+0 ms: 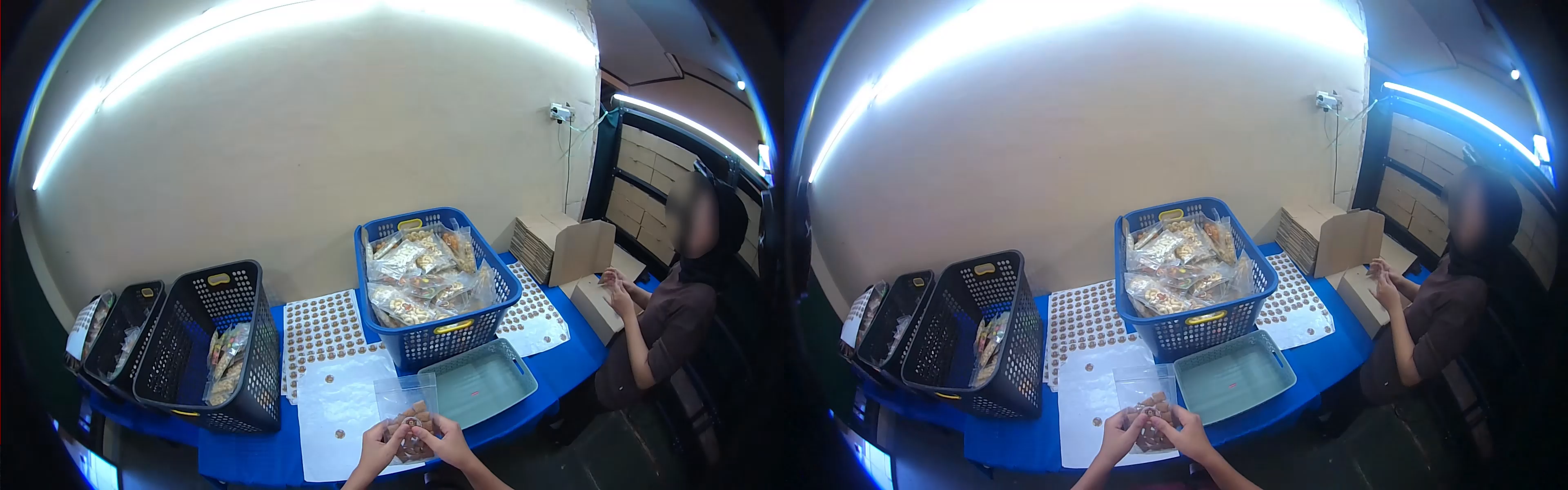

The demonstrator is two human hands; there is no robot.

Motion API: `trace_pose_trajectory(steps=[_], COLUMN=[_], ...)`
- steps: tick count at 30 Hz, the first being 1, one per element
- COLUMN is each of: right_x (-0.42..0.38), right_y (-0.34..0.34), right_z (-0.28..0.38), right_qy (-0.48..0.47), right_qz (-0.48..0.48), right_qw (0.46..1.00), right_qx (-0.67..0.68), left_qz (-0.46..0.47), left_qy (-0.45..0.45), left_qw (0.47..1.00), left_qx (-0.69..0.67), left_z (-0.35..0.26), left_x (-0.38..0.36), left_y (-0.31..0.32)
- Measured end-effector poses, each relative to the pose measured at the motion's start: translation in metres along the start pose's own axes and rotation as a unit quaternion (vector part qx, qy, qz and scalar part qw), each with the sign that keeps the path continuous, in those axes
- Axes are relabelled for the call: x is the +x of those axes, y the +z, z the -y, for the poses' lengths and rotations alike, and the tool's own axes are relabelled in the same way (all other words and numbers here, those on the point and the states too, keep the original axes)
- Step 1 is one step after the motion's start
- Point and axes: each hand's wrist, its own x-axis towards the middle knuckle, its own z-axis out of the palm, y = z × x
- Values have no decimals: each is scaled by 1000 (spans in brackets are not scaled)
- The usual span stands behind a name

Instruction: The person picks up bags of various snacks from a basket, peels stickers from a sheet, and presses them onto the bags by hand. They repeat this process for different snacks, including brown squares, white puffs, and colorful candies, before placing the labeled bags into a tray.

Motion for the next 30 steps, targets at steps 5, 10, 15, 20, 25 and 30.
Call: trace_pose_trajectory(steps=[5,10,15,20,25,30], right_x=[3,5,20,47,73,81], right_y=[-5,-17,-52,-71,-71,-73], right_z=[16,20,12,53,31,34], right_qy=[15,13,22,-164,-138,-161], right_qz=[17,30,69,-25,150,177], right_qw=[996,996,997,964,960,953], right_qx=[92,83,-41,-206,-194,-186], left_qz=[-11,-46,-17,65,58,-36], left_qy=[10,4,25,185,148,187], left_qw=[1000,991,999,958,965,947], left_qx=[-15,-122,-32,211,207,260], left_z=[-10,-28,-31,-31,-29,-40], left_x=[1,23,46,54,60,69], left_y=[9,16,11,17,24,16])
